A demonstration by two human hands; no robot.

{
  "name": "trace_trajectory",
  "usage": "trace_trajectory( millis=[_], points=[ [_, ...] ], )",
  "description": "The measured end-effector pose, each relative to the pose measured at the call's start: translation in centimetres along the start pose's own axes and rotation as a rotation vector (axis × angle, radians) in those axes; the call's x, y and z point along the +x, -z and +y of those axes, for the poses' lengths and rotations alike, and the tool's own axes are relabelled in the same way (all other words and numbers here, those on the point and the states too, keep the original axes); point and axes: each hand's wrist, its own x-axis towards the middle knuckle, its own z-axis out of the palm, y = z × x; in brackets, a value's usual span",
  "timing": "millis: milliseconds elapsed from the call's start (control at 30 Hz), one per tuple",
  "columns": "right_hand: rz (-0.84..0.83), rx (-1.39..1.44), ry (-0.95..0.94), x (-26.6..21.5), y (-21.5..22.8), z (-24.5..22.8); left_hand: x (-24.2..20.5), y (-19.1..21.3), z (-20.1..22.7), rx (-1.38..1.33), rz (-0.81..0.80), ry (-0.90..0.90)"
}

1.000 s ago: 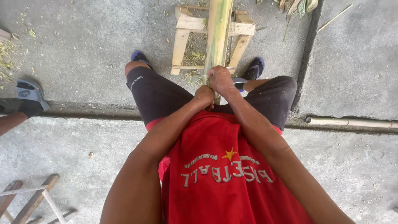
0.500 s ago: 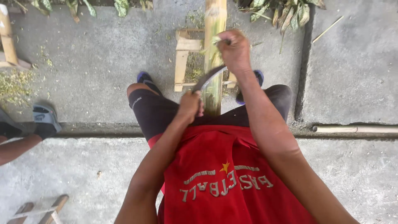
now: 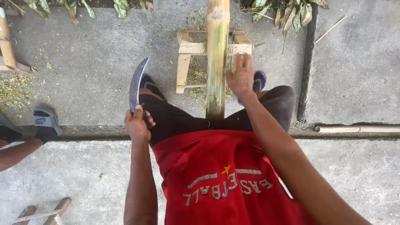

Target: The recorder is using a curved blade to scrape and smooth a long piece of bamboo positioned on a wooden stand.

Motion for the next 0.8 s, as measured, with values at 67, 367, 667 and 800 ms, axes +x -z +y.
trace_trajectory(
  millis=[67,367,667,800],
  points=[
    [0.053,-0.123,0.191,3.0,-0.9,-0.1,0.9,0.1,-0.2,-0.073,0.005,0.003],
    [-0.199,-0.549,0.489,0.1,-2.3,-6.5,0.4,1.1,-0.1,-0.159,0.02,0.017],
    [-0.568,-0.001,0.509,-4.5,-8.5,-5.7,0.8,0.5,0.1,-0.014,0.044,0.024],
    [-0.489,-0.127,0.748,-4.2,-6.0,-1.7,1.7,0.2,0.2,-0.021,0.052,0.013]
  ],
)
